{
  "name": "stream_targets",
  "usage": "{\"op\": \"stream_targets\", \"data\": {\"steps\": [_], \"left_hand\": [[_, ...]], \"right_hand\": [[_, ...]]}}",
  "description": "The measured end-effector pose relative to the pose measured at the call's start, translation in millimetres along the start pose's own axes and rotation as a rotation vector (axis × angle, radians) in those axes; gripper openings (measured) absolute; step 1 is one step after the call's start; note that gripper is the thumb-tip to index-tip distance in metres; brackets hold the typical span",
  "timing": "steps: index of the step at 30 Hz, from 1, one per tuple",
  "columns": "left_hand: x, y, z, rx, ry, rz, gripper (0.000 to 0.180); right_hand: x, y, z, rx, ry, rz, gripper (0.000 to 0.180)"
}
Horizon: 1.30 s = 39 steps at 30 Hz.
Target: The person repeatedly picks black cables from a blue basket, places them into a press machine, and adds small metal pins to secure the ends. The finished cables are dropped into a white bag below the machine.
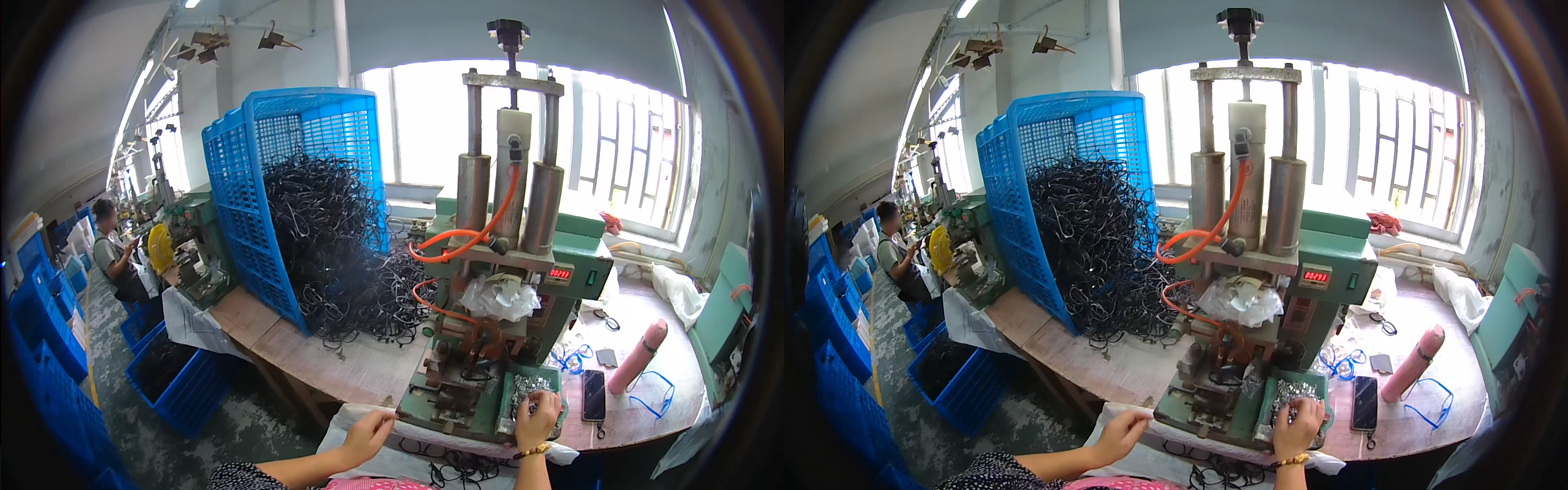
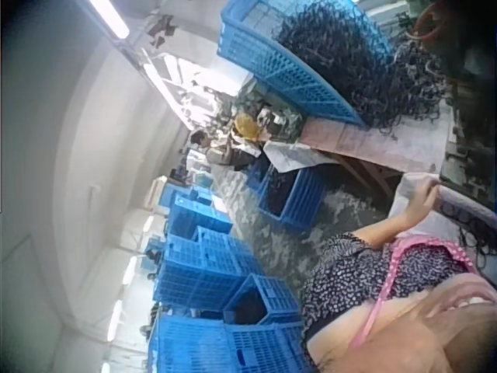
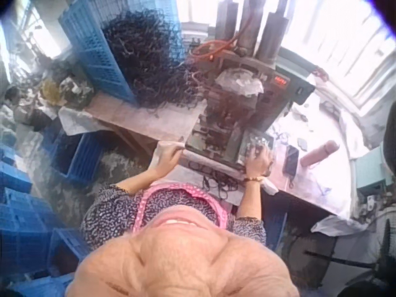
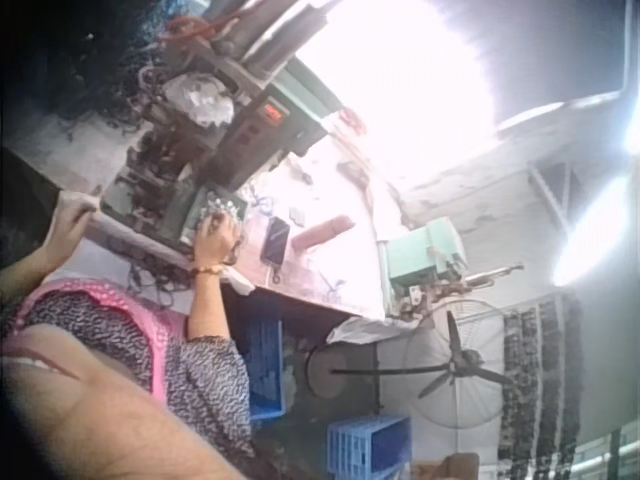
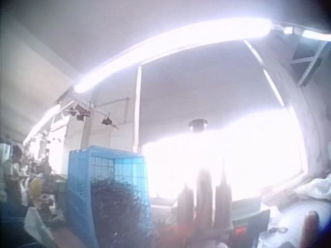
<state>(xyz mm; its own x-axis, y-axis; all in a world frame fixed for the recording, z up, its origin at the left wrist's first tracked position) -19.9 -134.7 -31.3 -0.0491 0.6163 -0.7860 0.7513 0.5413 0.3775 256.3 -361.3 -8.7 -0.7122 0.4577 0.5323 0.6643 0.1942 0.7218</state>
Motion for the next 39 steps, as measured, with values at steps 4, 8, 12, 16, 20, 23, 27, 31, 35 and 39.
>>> {"op": "stream_targets", "data": {"steps": [4,8,12,16,20,23,27,31,35,39], "left_hand": [[72,-83,11,0.527,0.238,-0.098,0.032],[112,-129,8,0.672,0.278,-0.254,0.038],[108,-134,9,0.737,0.411,-0.093,0.035],[95,-124,12,0.828,0.472,-0.015,0.033],[89,-123,14,0.794,0.475,-0.046,0.032],[86,-124,13,0.701,0.444,-0.094,0.032],[83,-126,14,0.66,0.444,-0.149,0.033],[83,-128,17,0.632,0.46,-0.127,0.03],[85,-132,20,0.607,0.495,-0.098,0.03],[88,-136,20,0.574,0.49,-0.118,0.03]], "right_hand": [[2,-2,-2,-0.057,0.033,-0.001,0.008],[-4,-5,-1,-0.047,0.149,0.105,0.009],[-18,-9,4,-0.021,0.14,0.095,0.011],[-35,-12,13,-0.009,0.177,0.15,0.01],[-40,-7,19,0.025,0.376,0.129,0.006],[-41,-6,14,0.161,0.323,0.24,0.013],[-38,-7,10,0.177,0.33,0.299,0.029],[-38,-5,9,0.132,0.305,0.108,0.015],[-49,-4,13,0.146,0.271,0.123,0.011],[-53,-5,15,0.14,0.302,0.108,0.01]]}}
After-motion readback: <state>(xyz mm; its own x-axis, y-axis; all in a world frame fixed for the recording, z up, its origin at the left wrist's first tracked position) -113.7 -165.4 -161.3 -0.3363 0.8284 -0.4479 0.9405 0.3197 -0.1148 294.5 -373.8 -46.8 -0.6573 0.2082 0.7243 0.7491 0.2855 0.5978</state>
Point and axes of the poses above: each hand's wrist, its own y-axis towards the middle knuckle, its own z-axis out of the palm, x = y × z, the point moved 3 cm from there along y, towards the middle knuckle, and after that the axes turned 1 degree about z, right-handed, at the moved point
